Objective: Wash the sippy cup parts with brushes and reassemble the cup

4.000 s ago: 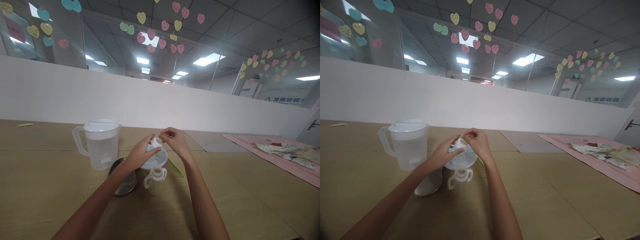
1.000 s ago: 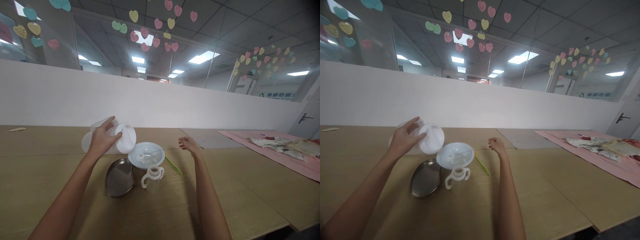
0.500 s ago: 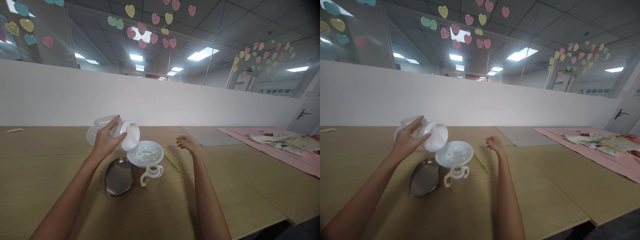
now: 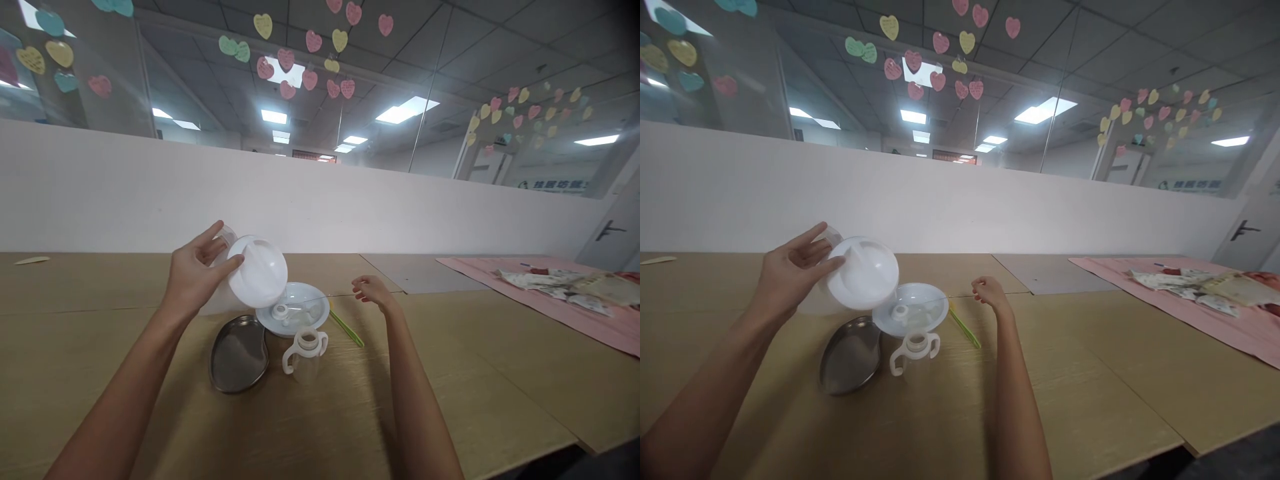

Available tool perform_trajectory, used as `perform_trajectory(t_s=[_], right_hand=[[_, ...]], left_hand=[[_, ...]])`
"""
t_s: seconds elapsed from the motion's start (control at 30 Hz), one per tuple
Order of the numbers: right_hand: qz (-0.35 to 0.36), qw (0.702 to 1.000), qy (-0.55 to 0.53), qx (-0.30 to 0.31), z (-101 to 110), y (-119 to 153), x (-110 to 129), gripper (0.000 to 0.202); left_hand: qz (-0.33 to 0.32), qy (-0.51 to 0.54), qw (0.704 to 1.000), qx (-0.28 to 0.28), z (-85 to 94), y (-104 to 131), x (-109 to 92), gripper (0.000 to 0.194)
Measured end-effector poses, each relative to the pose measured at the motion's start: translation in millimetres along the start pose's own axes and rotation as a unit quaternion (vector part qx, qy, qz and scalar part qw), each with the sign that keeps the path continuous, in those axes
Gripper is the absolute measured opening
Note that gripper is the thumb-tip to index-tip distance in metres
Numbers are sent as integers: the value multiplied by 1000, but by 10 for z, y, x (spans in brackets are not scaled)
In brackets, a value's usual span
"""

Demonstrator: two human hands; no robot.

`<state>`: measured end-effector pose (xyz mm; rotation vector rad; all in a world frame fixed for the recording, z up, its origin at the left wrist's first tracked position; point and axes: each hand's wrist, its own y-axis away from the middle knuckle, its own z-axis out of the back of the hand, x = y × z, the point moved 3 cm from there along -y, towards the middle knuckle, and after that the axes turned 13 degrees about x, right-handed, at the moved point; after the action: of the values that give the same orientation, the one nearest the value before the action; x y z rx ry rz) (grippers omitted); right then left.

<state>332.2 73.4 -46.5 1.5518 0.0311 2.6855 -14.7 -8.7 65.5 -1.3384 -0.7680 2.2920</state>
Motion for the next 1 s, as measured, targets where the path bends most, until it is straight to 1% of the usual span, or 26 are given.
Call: perform_trajectory(t_s=[0.1,0.2,0.37,0.43,0.53,0.6,0.67,0.7,0.77,0.83,0.93,1.0], right_hand=[[-5,1000,7,3,-7,-8,-14,20],[-9,1000,15,4,-11,-14,-28,20],[-16,1000,26,5,-5,-36,-44,20],[-18,999,28,7,-2,-45,-46,20],[-18,999,31,9,3,-48,-41,20],[-16,999,33,10,5,-45,-35,20],[-15,999,34,11,7,-39,-29,20],[-14,999,34,11,7,-36,-27,20],[-13,999,34,10,7,-33,-24,20],[-12,999,34,10,3,-31,-22,20],[-16,999,33,12,-6,-29,-17,19],[-19,999,33,14,-12,-26,-12,19]], left_hand=[[-10,-16,999,43,-39,104,-207,68],[-32,-52,995,76,-143,202,-347,68],[-47,-96,987,119,-284,316,-470,67],[-49,-97,985,131,-303,348,-515,66],[-52,-75,988,126,-288,351,-546,64],[-55,-33,993,102,-237,310,-518,64],[-57,56,995,62,-145,236,-441,67],[-53,116,991,38,-85,192,-385,69],[-28,240,970,-18,50,100,-241,73],[18,327,941,-88,189,23,-73,74],[66,385,897,-207,375,-49,184,75],[79,375,887,-257,461,-85,340,78]])
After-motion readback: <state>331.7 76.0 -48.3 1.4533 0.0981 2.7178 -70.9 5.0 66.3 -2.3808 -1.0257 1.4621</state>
